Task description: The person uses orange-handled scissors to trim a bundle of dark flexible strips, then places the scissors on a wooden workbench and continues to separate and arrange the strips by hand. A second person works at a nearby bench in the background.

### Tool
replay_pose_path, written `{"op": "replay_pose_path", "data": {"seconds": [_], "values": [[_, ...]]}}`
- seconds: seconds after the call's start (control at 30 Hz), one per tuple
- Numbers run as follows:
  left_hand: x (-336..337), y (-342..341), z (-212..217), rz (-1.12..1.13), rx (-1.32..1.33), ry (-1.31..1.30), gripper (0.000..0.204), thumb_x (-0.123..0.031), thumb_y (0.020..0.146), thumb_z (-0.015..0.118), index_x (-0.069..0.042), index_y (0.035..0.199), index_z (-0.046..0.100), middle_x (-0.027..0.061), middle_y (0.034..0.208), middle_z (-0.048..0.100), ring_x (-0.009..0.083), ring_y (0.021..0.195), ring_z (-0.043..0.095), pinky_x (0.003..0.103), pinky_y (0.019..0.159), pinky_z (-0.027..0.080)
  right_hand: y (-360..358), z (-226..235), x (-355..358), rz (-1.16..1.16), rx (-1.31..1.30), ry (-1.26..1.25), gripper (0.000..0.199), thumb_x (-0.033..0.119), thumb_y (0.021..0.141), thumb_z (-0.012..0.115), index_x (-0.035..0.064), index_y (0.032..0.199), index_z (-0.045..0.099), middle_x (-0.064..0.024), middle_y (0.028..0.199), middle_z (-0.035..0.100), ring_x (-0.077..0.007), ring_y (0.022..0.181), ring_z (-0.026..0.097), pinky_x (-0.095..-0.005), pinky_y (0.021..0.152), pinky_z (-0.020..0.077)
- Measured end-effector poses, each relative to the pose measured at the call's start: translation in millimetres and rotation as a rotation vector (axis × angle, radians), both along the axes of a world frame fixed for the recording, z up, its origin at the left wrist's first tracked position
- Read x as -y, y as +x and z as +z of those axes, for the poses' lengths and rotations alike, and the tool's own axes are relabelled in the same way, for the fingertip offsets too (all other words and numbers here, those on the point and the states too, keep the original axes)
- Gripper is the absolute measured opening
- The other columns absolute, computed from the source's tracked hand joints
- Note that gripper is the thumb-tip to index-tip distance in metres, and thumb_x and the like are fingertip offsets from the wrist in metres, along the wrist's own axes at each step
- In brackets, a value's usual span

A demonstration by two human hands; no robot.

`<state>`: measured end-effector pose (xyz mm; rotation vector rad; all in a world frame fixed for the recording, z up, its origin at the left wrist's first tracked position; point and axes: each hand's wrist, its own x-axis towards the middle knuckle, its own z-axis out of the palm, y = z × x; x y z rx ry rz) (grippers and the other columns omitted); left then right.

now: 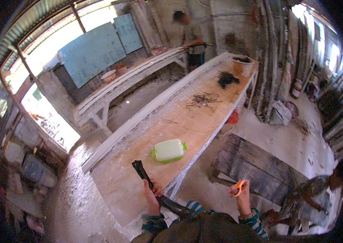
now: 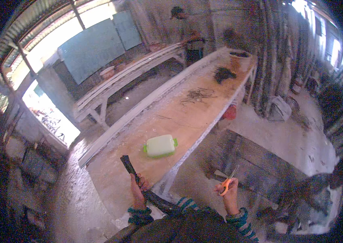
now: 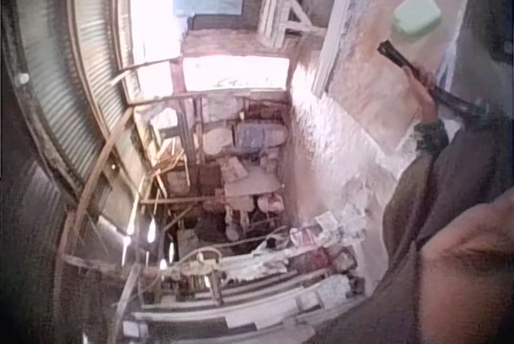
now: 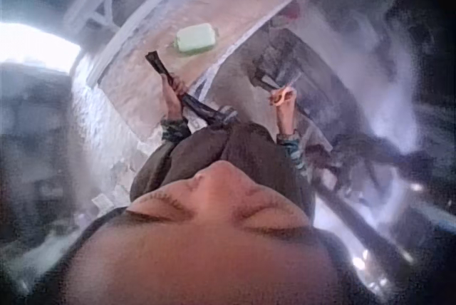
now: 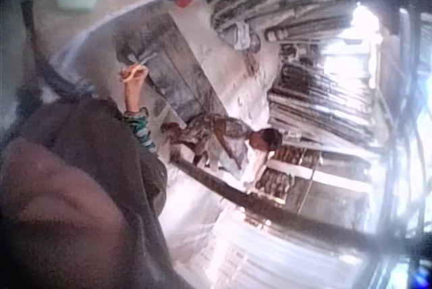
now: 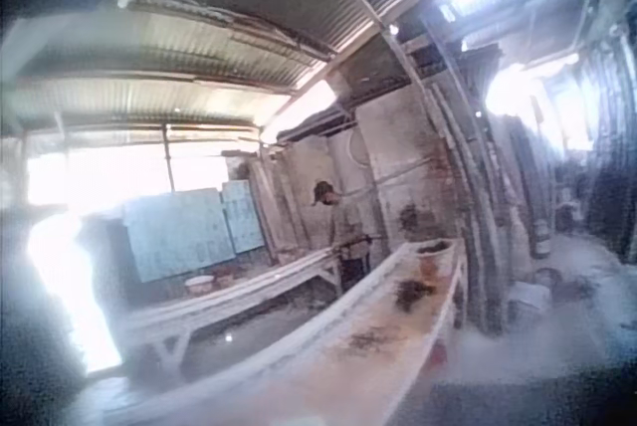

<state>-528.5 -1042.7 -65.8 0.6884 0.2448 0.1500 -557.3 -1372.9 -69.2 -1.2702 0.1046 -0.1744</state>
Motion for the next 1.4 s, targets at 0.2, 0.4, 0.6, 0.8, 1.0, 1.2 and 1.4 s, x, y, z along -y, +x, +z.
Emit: {"op": "replay_pose_path", "data": {"seconds": [0.2,0.4,0.6,0.8,1.0,1.2,1.4], "values": [[-13,23,-28,0.213,-0.044,-0.120,0.037,-0.051,0.088,0.041,-0.014,0.085,0.044,-0.0055,0.052,0.025,0.0053,0.039,0.024,0.021,0.037,0.024,86,-30,-14,0.257,-0.082,0.046,0.022,0.008,0.079,0.059,0.0076,0.089,0.040,-0.0037,0.075,0.050,-0.0139,0.067,0.054,-0.0271,0.060,0.0464],[-45,100,-68,0.414,-0.062,-0.252,0.037,-0.052,0.085,0.044,-0.015,0.083,0.045,-0.0051,0.054,0.027,0.0061,0.041,0.025,0.020,0.038,0.025,213,-71,-57,0.374,-0.186,-0.372,0.022,0.014,0.078,0.066,0.0048,0.083,0.046,-0.0041,0.077,0.054,-0.0116,0.071,0.052,-0.0271,0.060,0.0440],[-43,191,-27,0.492,-0.207,-0.199,0.033,-0.047,0.084,0.051,-0.014,0.082,0.048,-0.0046,0.055,0.030,0.0062,0.042,0.028,0.021,0.040,0.026,349,-66,-112,0.555,-0.115,-0.840,0.029,0.021,0.077,0.067,0.0030,0.077,0.044,-0.0070,0.065,0.055,-0.0133,0.059,0.057,-0.0270,0.046,0.0425],[-69,216,-34,0.398,-0.123,-0.354,0.020,-0.033,0.086,0.055,-0.015,0.081,0.048,-0.0053,0.054,0.029,0.0059,0.042,0.028,0.021,0.041,0.026,429,-102,-175,0.623,0.187,-1.352,0.044,0.045,0.067,0.070,0.0054,0.074,0.051,-0.0131,0.065,0.060,-0.0302,0.061,0.059,-0.0403,0.053,0.0445],[-88,189,-45,0.537,-0.187,-0.240,0.028,-0.027,0.086,0.055,-0.016,0.067,0.038,-0.0055,0.054,0.028,0.0062,0.042,0.028,0.022,0.041,0.024,440,-107,-218,0.875,0.199,-1.483,0.033,0.037,0.070,0.064,0.0061,0.078,0.054,-0.0162,0.070,0.060,-0.0347,0.067,0.059,-0.0447,0.058,0.0445],[-69,150,-64,0.643,-0.376,-0.122,0.033,-0.024,0.088,0.050,-0.016,0.061,0.033,-0.0043,0.052,0.025,0.0088,0.041,0.025,0.025,0.041,0.023,453,-103,-237,1.027,0.219,-1.497,0.032,0.035,0.068,0.065,0.0058,0.079,0.056,-0.0163,0.075,0.061,-0.0343,0.072,0.059,-0.0436,0.060,0.0452],[-44,122,-160,0.529,-0.287,-0.158,0.031,-0.032,0.081,0.059,-0.006,0.095,0.049,0.0011,0.065,0.049,0.0096,0.048,0.042,0.024,0.045,0.037,470,-74,-257,1.214,0.403,-1.529,0.034,0.034,0.065,0.065,0.0073,0.084,0.058,-0.0158,0.076,0.061,-0.0340,0.072,0.059,-0.0439,0.061,0.0454]]}}
